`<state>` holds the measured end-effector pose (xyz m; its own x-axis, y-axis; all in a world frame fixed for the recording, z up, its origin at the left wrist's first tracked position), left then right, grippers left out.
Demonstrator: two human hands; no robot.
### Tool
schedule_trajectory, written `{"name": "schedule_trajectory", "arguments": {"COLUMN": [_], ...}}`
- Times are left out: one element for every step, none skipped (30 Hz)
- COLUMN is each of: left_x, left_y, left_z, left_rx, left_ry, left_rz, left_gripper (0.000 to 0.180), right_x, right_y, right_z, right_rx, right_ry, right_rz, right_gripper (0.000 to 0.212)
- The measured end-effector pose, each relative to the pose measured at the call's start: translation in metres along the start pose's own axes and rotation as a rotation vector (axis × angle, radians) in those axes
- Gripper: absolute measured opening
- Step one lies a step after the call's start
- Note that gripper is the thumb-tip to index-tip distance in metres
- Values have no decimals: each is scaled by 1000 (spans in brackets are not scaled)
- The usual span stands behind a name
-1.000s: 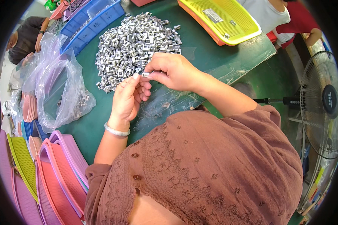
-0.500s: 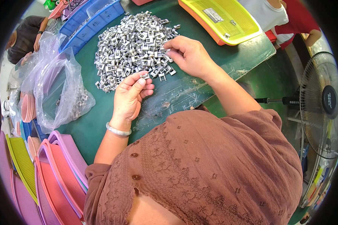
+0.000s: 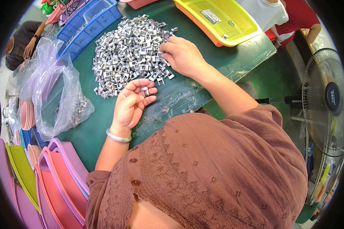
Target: The person assembles small electronic components by picking individual pieces from a large pile on a table and joining them together by hand.
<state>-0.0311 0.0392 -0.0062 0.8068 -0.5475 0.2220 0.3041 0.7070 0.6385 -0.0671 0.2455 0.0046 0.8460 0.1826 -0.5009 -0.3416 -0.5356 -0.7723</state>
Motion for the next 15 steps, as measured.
{"name": "schedule_trajectory", "arguments": {"left_x": [1, 1, 1, 1, 0, 0, 0, 0, 0, 0, 1, 1, 1, 1, 1], "left_y": [0, -1, -2, -3, -3, -3, -3, -3, -1, 0, 1, 2, 2, 2, 2], "left_z": [0, 0, -1, -1, -1, -1, -1, -1, 0, 0, 1, 1, 1, 0, -1], "left_rx": [-6, -7, -9, -10, -7, -4, 0, 2, 4, 7, 5, 2, -1, 14, -13], "left_ry": [-4, -5, -5, -6, -9, -13, -17, -17, -18, -20, -16, -12, -4, 1, 9], "left_rz": [-3, -8, -13, -15, -14, -13, -12, -6, 0, 4, 3, 3, 8, 22, 49], "left_gripper": [28, 27, 27, 26, 25, 24, 23, 22, 21, 20, 21, 22, 24, 23, 21], "right_x": [0, 1, 1, 1, 1, 2, 2, 3, 4, 6, 6, 7, 7, 7, 8], "right_y": [0, 1, 0, 0, -1, -3, -5, -7, -7, -5, -5, -6, -7, -8, -6], "right_z": [0, -1, -1, -4, -7, -11, -16, -21, -25, -27, -30, -34, -38, -42, -45], "right_rx": [-87, -174, -261, -337, -413, -489, -554, -618, -683, -693, -666, -638, -615, -587, -576], "right_ry": [41, 82, 123, 133, 144, 154, 164, 173, 183, 120, 47, -24, -99, -121, -166], "right_rz": [-18, -37, -55, -66, -76, -87, -111, -136, -160, -153, -143, -133, -125, -148, -143], "right_gripper": [16, 15, 14, 13, 12, 12, 12, 12, 12, 12, 12, 12, 13, 15, 16]}}
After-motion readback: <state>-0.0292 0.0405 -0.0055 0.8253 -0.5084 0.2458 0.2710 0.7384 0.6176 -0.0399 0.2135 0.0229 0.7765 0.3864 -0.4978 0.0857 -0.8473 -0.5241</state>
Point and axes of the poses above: each hand's wrist, its own x-axis away from the middle knuckle, its own y-axis out of the palm, z = x × y, the point moved 1 cm from there along -x, towards the middle knuckle, and after that the axes turned 2 degrees about y, right-handed, at the moved point
